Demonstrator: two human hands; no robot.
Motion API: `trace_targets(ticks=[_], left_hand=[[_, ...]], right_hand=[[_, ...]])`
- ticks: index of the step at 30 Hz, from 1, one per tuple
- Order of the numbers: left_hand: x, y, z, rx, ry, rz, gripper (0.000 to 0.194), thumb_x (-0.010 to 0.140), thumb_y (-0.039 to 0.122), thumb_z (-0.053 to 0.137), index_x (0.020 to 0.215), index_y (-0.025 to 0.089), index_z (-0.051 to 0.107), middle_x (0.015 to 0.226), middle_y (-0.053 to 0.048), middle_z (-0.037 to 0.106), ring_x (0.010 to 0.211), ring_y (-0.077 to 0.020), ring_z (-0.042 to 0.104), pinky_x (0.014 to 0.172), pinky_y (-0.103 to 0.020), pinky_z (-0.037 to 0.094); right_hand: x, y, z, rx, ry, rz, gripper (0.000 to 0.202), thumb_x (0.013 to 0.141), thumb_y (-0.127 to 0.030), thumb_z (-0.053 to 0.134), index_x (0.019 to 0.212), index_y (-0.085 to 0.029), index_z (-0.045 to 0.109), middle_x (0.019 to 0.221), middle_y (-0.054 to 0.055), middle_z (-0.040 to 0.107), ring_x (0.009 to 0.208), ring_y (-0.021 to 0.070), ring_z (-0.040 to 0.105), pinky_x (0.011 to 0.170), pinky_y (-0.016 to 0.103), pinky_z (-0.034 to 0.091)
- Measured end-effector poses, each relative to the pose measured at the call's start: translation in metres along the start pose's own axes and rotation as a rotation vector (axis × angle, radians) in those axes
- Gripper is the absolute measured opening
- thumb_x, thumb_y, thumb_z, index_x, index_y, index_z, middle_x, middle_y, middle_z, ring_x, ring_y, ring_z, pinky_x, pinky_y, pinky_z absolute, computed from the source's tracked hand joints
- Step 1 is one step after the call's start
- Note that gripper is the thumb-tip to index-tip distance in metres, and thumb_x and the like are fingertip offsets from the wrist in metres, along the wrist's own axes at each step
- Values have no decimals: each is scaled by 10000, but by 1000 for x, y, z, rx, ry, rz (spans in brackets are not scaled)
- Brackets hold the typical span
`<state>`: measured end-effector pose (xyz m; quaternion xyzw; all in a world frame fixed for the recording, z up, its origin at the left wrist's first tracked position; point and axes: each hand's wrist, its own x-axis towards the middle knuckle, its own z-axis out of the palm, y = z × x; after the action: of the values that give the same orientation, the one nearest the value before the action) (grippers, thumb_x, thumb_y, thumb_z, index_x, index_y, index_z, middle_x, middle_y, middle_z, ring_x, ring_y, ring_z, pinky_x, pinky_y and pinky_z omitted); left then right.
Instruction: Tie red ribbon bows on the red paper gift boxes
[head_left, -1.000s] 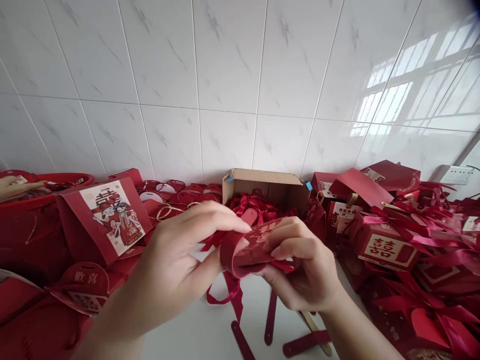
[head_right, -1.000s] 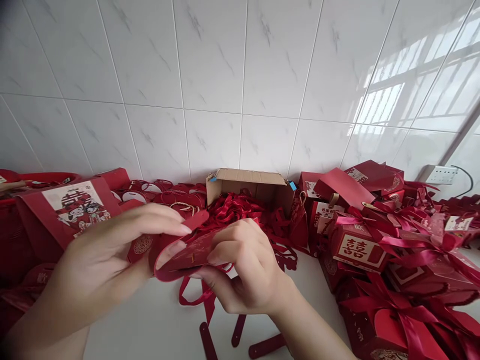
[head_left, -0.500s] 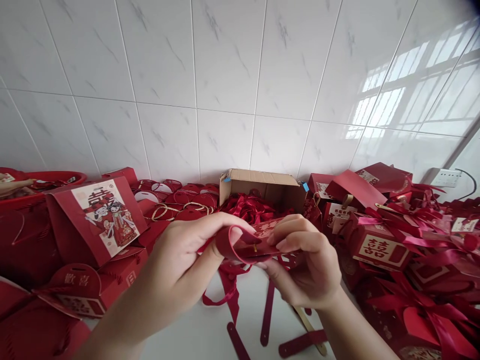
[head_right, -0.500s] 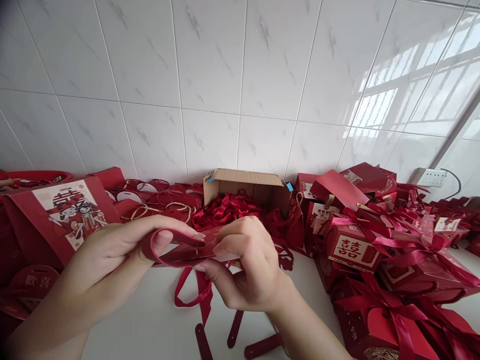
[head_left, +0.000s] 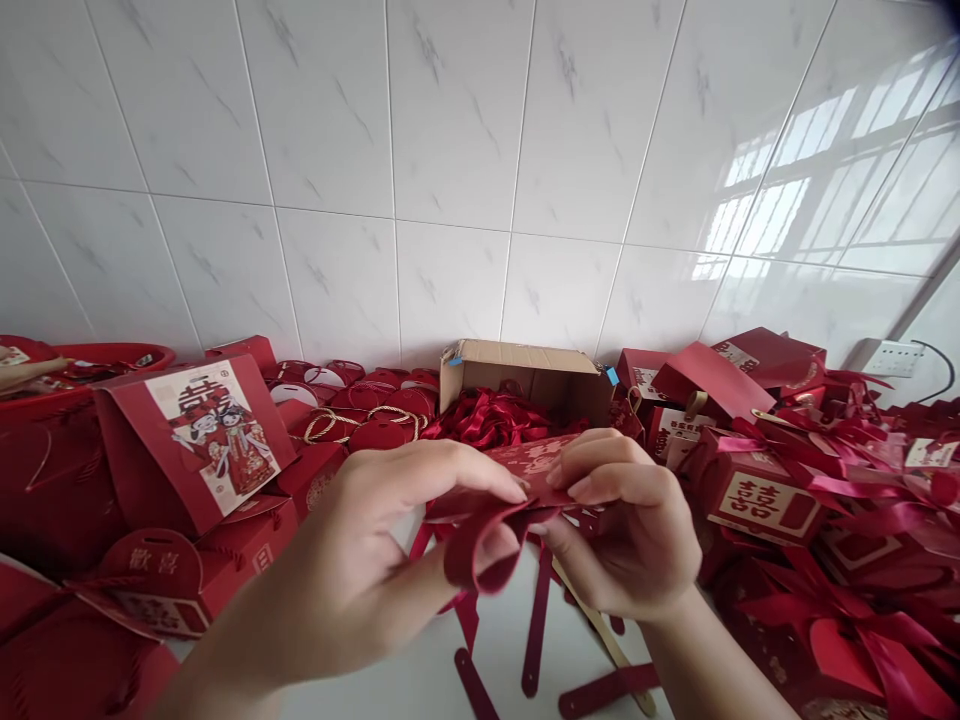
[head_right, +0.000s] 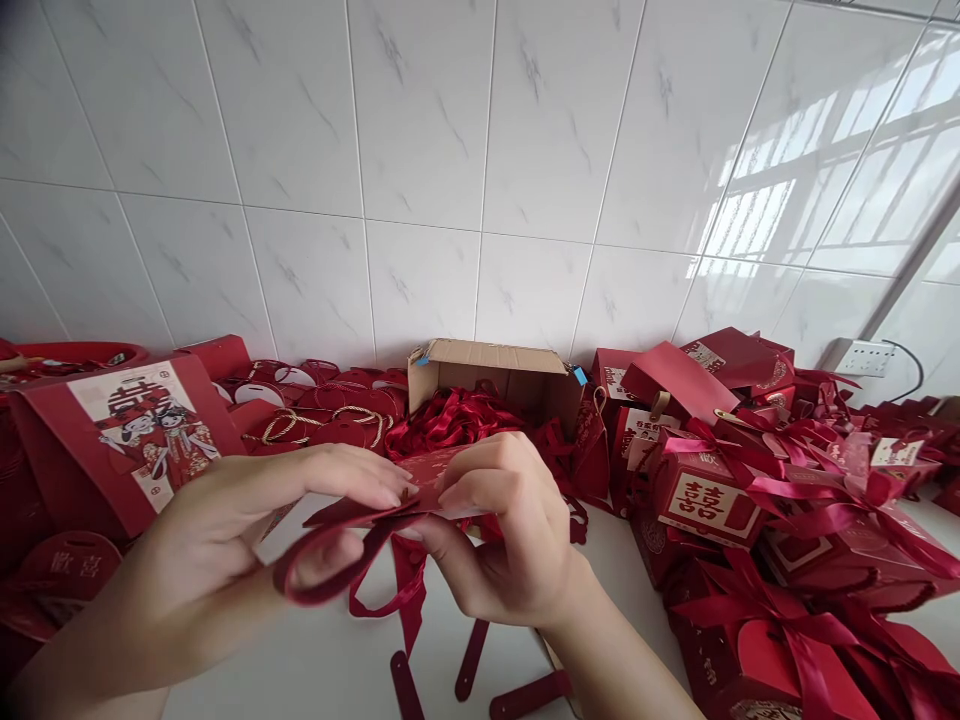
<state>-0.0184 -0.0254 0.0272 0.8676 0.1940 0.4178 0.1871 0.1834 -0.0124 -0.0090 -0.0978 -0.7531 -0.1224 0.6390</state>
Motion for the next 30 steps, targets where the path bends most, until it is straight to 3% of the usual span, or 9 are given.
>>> trace_targets(ticks=[3,7,14,21,26,30], left_hand=[[3,-4,0,-170,-41,64,279,772,99,640,1021,225,634,1002,-43,713,967,-213,673,856,-299,549],[6,-14,6,-283,-16,137,245,792,82,656,974,244,673,963,-47,720,988,-231,668,877,-360,552],[8,-17,17,-294,91,185,201,860,93,617,946,259,694,891,-40,726,917,-215,676,857,-384,560],[10,-11,18,-139,149,255,219,852,60,607,908,263,670,844,18,721,854,-162,669,1026,-415,462],[11,-11,17,-79,169,212,187,874,90,589,894,260,666,965,-4,723,973,-174,668,1124,-456,376],[8,-11,18,-132,163,170,258,864,62,580,955,291,657,984,29,747,988,-161,683,1132,-417,393]], right_hand=[[-1,-2,-2,0,57,-57,310,709,17,640,939,-154,520,855,46,590,739,166,608,622,345,526],[0,-5,-3,-58,75,-84,237,738,-11,620,853,-189,514,972,72,645,784,175,645,638,361,544],[7,-8,-4,-24,25,-66,243,748,-13,573,856,-206,470,860,67,699,715,177,659,578,342,548],[5,-7,-3,-20,71,-102,252,725,3,577,885,-179,507,808,98,697,683,188,646,551,350,555],[4,-6,0,-11,97,-78,266,740,-14,582,929,-187,509,781,79,695,653,193,644,533,366,526],[5,-6,4,25,138,-16,278,732,-11,589,908,-207,501,753,38,681,615,173,634,535,352,516]])
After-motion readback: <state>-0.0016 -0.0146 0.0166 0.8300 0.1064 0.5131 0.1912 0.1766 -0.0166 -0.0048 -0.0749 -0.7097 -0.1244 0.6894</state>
